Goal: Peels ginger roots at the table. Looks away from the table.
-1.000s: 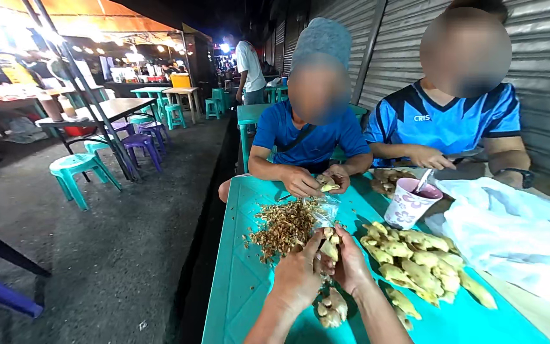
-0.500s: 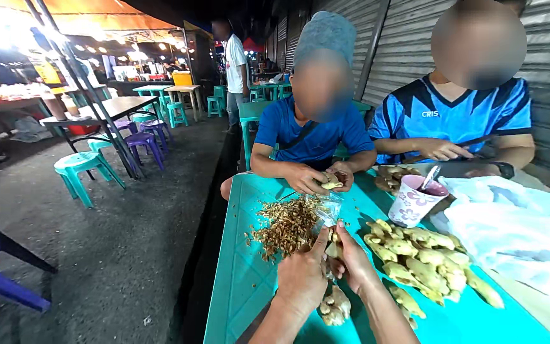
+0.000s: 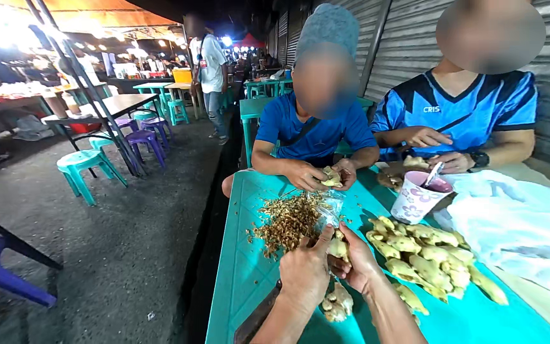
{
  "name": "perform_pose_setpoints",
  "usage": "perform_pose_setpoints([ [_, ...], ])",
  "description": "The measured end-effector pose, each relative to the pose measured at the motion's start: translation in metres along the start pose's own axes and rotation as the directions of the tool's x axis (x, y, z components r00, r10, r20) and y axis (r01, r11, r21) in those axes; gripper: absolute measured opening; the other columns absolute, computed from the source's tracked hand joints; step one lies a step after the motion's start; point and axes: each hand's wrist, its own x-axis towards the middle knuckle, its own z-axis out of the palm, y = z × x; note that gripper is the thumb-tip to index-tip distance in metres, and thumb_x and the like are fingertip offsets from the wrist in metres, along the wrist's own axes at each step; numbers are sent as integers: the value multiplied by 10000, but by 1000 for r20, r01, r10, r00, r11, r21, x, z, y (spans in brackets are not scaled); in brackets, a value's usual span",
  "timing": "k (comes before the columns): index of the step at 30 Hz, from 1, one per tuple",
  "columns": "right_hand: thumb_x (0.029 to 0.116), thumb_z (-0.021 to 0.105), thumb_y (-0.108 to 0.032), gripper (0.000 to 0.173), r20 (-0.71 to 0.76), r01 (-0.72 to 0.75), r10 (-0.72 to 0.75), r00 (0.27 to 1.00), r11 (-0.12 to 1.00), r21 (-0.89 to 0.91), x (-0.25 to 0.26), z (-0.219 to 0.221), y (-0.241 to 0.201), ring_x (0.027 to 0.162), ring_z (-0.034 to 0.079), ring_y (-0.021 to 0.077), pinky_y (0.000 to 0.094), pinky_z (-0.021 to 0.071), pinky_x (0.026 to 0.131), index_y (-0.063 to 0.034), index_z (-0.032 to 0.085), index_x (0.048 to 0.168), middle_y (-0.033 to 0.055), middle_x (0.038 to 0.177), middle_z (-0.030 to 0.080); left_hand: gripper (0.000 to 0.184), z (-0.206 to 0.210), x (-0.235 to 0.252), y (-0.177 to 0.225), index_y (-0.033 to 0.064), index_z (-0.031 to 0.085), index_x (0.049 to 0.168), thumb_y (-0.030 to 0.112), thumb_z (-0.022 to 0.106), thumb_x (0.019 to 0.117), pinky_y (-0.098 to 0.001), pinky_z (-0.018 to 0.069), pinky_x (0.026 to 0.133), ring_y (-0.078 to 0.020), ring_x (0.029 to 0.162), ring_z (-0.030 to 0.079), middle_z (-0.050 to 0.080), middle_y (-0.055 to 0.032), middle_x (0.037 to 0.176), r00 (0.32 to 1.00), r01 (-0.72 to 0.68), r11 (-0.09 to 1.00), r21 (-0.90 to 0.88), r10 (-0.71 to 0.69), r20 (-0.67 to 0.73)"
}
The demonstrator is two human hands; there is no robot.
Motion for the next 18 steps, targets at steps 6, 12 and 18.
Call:
perform_pose_setpoints([
  [6,1069,231,-500,549,116,-74,47,992,969,236,2,-2,2,371,413,99,231,365,338,-117,565,862,32,560,497,479,-20,-2,-5,414,420,1577,292,375,1116,-549,570,888,-338,1046,710,688,-142,1276,998,36,986,-162,-27,57],
  [12,1115,276,-376,453,30,98,-100,995,992,73,-1,-6,-4,378,434,95,226,382,345,-90,592,962,50,586,552,516,-16,4,-10,454,330,1605,316,380,1110,-558,574,808,-362,959,720,696,-154,1231,995,-17,999,31,14,96],
  [18,1126,291,-381,441,23,92,-89,996,978,-188,-3,-6,-4,398,451,102,229,383,362,-77,597,1034,62,636,595,517,-13,5,-15,459,350,1597,298,391,1108,-549,575,794,-346,952,726,714,-140,1203,996,-56,998,21,54,69],
])
